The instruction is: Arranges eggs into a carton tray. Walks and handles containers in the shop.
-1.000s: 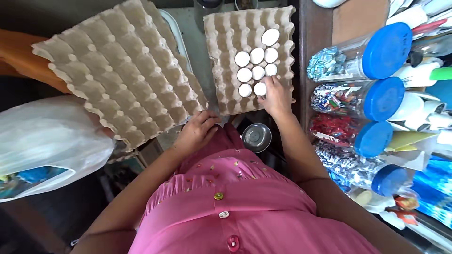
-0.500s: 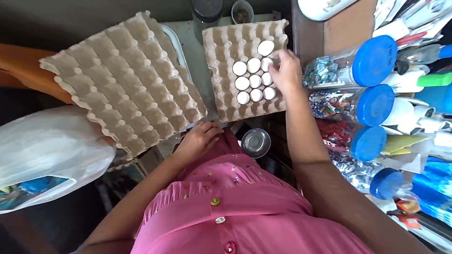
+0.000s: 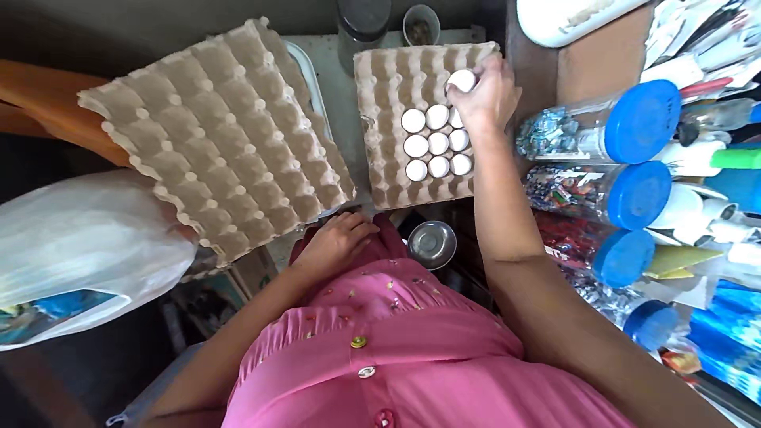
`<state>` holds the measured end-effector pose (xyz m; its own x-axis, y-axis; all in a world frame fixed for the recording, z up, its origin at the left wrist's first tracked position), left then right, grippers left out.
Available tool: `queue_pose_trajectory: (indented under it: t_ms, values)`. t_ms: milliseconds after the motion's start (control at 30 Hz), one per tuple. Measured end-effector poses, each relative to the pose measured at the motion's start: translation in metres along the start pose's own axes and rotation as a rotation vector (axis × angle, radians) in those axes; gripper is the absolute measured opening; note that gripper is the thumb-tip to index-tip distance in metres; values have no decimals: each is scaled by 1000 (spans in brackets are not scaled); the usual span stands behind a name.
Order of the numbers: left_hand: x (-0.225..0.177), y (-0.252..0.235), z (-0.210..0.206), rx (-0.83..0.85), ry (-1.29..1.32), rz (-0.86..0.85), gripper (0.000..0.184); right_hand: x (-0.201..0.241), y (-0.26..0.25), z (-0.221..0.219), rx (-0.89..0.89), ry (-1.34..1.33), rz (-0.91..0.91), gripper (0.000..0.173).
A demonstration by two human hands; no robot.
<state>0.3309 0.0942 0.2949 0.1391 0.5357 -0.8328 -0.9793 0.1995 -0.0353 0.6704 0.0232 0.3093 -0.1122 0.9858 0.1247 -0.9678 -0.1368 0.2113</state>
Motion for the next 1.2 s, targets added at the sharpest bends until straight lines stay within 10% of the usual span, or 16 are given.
queue_pose_trajectory:
  t_ms: [367,567,733,867,1000,1200]
  values:
    - [-6,1,6,-17,-24,-2,23,19,16,-30,98,-3,148,48]
    - [-3,35,7,-7,-29,66,23,31,102,-11,119,-241,545,31]
    - [23,166,-4,27,188,813,39,44,232,-48,529,-270,943,21]
    - [11,274,-61,217,410,1417,72,-1,287,-118,1120,256,704,47]
    - [0,286,-76,13,451,1312,46,-18,319,-124,1351,162,708,33]
    - [0,328,-49,-335,237,1418,40,37,316,-134,929,504,866,39]
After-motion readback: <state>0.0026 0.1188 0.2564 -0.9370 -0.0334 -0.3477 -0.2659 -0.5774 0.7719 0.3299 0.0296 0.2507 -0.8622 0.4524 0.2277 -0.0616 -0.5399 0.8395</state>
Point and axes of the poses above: each hand's wrist, its own y-axis away from the middle knuckle, its own z-axis out of the back of the hand, x = y × z, the point moved 10 cm from there along -y, towards the middle knuckle, and after that the axes turned 8 degrees about -z, right-handed, at the moved point
